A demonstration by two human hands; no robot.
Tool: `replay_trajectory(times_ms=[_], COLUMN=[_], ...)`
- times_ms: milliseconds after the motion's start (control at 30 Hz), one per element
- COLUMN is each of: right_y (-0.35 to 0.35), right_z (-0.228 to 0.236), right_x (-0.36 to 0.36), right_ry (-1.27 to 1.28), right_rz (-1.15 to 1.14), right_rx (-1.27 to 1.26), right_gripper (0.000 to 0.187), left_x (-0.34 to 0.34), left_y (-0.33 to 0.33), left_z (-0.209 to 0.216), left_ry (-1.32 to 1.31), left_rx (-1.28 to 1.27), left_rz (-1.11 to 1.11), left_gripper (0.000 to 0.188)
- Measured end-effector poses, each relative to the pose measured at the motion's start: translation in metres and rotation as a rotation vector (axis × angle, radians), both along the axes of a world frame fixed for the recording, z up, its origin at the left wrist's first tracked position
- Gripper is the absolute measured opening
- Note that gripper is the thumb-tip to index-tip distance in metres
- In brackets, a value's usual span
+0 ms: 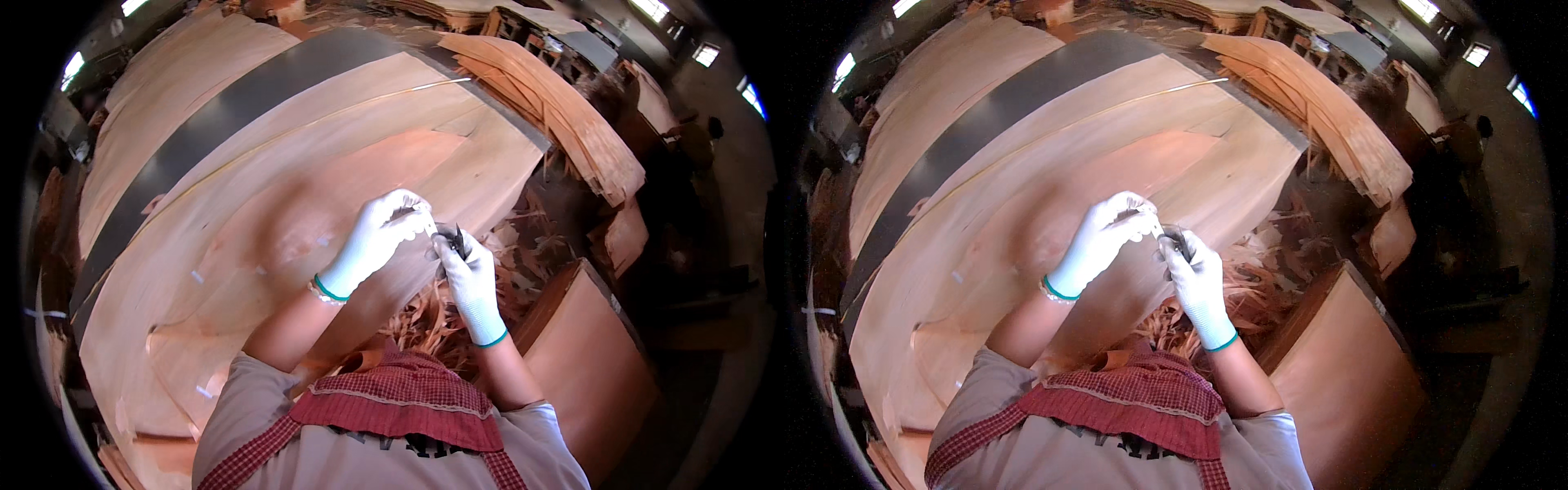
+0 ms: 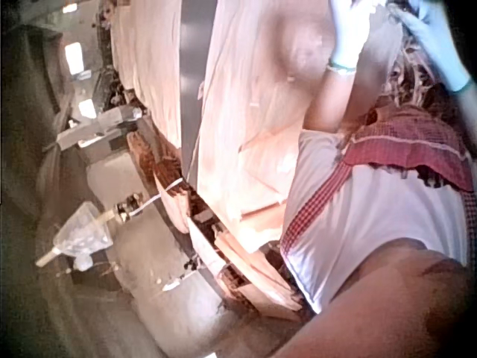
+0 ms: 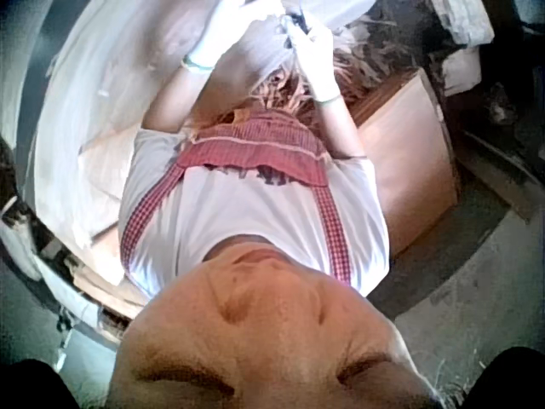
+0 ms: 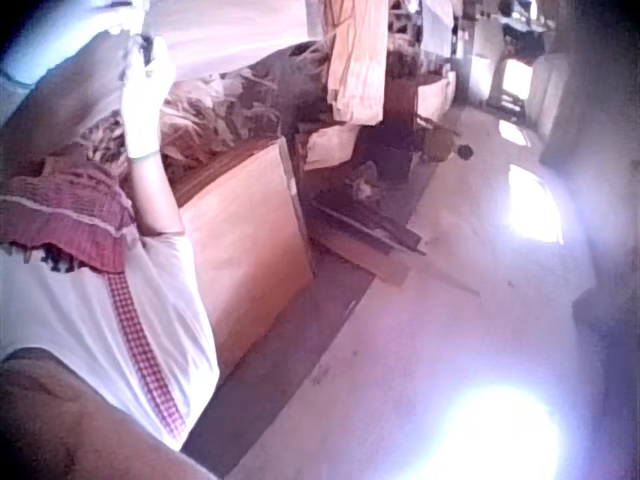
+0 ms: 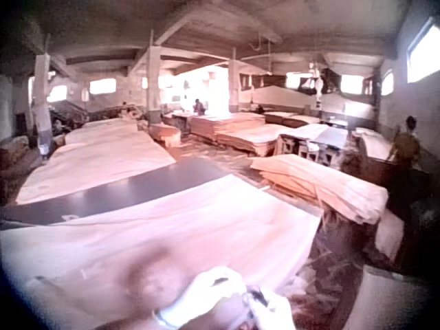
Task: The person sorts, peels, and arranges thin wood veneers by hand and with a small blade, moving them between stacks in a large warehouse.
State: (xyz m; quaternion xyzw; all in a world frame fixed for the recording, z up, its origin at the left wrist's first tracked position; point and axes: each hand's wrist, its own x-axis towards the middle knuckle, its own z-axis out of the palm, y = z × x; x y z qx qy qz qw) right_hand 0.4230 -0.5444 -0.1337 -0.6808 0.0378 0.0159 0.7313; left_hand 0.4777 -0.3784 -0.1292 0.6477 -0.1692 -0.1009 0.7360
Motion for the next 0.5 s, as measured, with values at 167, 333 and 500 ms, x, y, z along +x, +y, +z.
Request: replay_trajectory(times_ms=[167, 333, 500], right_y=[-0.028, -0.063, -0.105], right_z=[-0.035, -0.114, -0.190], right_x=[0.053, 0.092, 0.155], right_ry=[0.063, 0.293, 0.283], right_rz=[-0.124, -0.086, -0.073], right_rx=[-0.070, -0.316, -0.376], right_gripper=[0.025, 0.026, 0.027], left_x=[0.078, 0.154, 0.230], left_y=[-0.035, -0.055, -0.094], left_z=[-0.049, -0.158, -0.216], left_ry=[-0.051, -0.096, -0.161], left_rx=[0.118, 0.395, 0.477], left_rz=[0.069, 0.169, 0.223], left_gripper=[0.014, 0.013, 0.015])
